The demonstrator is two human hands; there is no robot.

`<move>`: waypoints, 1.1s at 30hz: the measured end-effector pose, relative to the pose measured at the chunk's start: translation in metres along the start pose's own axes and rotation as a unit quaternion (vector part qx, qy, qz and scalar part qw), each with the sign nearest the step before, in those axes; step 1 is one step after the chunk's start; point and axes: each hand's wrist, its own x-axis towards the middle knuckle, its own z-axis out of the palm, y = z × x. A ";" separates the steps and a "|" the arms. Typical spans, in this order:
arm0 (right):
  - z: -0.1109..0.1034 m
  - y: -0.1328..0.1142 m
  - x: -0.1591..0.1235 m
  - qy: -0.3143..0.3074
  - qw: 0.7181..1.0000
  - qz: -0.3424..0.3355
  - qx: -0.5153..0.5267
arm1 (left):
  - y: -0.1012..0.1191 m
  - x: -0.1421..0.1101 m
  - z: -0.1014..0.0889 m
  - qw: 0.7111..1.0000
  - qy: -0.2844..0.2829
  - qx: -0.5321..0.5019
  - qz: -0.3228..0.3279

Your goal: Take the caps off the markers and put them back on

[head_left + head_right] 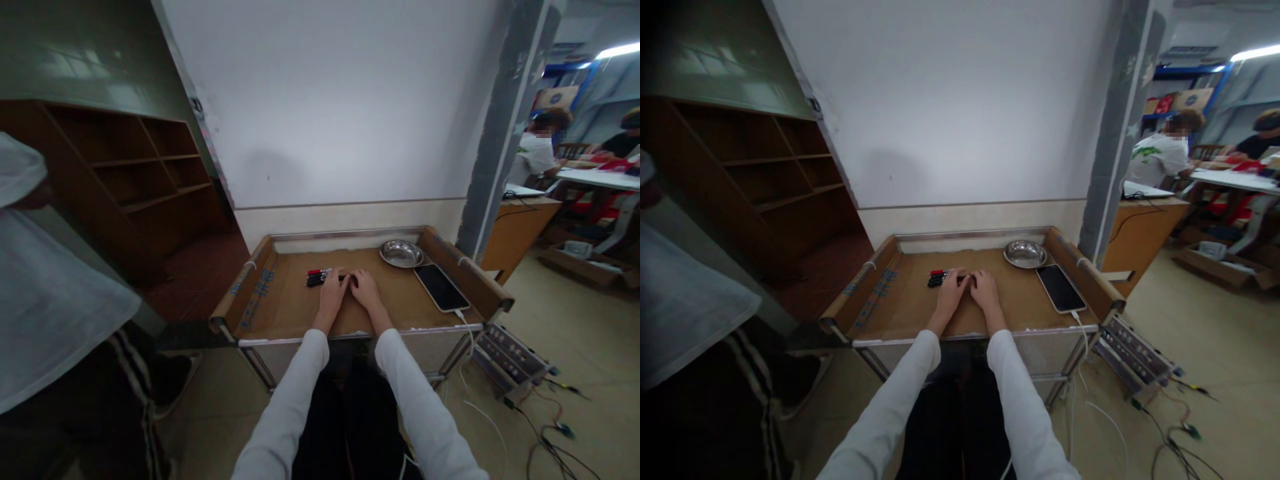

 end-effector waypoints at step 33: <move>0.007 0.013 -0.001 0.054 0.998 0.041 0.016 | 0.009 0.013 -0.005 0.983 0.159 -0.092 -0.005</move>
